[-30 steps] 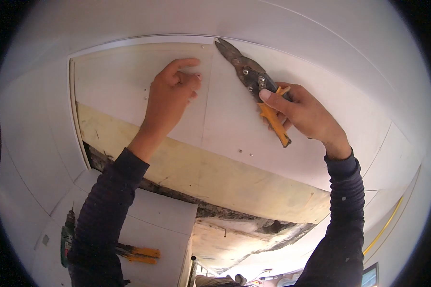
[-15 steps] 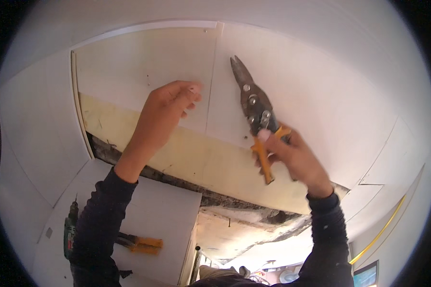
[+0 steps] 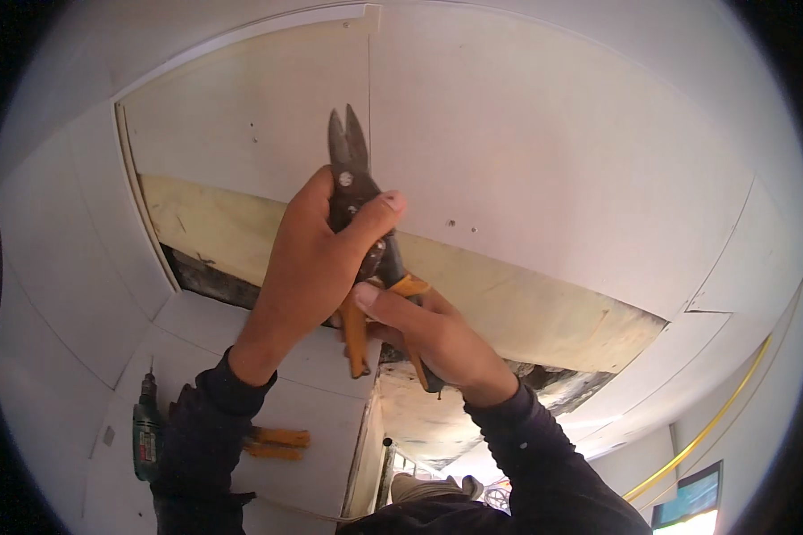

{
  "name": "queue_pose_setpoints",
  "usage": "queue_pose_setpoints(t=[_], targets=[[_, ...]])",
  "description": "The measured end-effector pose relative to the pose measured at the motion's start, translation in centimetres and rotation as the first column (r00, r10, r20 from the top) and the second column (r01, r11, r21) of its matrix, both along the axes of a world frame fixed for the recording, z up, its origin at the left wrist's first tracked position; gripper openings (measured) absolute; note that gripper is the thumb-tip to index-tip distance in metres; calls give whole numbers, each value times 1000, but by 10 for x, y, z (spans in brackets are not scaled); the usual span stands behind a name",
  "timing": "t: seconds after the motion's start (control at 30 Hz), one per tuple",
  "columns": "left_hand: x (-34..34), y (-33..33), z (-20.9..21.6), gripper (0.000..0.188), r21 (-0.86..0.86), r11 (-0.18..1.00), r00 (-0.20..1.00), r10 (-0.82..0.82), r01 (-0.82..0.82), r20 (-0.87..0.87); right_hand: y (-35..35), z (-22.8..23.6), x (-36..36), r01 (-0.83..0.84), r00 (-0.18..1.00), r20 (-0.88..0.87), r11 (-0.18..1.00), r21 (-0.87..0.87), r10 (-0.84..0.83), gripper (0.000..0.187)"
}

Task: The person aligns a panel against the ceiling to mark it with a pencil, cuts the ceiling trim using shears, and checks the ceiling surface by hand.

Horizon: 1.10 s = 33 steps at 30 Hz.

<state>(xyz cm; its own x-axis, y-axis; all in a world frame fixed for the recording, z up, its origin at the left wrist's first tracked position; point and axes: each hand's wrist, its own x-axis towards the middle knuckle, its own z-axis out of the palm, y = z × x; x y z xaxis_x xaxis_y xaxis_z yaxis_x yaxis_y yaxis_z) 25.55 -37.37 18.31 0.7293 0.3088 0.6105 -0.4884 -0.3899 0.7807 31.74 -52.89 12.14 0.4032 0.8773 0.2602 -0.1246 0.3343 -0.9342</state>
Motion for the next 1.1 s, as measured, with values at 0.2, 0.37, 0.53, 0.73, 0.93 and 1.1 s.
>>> queue_pose_setpoints(t=[0.2, 0.37, 0.53, 0.73, 0.93, 1.1], targets=[[-6, 9, 5, 31, 89, 994, 998, 65, -63, -13, 32, -28, -9, -165, 960, -177, 952, 259, 215, 56], [-8, 18, 6, 31, 213, 975, 996, 75, -64, -44, 49, -37, -1, -236, 970, 8, 926, 294, 245, 73], [-29, 33, 24, 34, 295, 951, 968, 154, -91, -200, 62, -14, 5, -258, 946, -93, 897, 358, 310, 76], [-60, 36, -1, 46, 239, 954, 982, 189, -181, -13, 75, 13, 35, -311, 919, -73, 826, 471, 388, 75], [-82, 39, -12, 40, 366, 901, 966, 257, -233, -18, 83, 14, 46, -343, 895, -72, 782, 520, 441, 75], [-111, 50, -8, 21, 391, 870, 948, 317, -299, 20, 82, 3, 30, -220, 975, 35, 940, 262, 218, 71]])
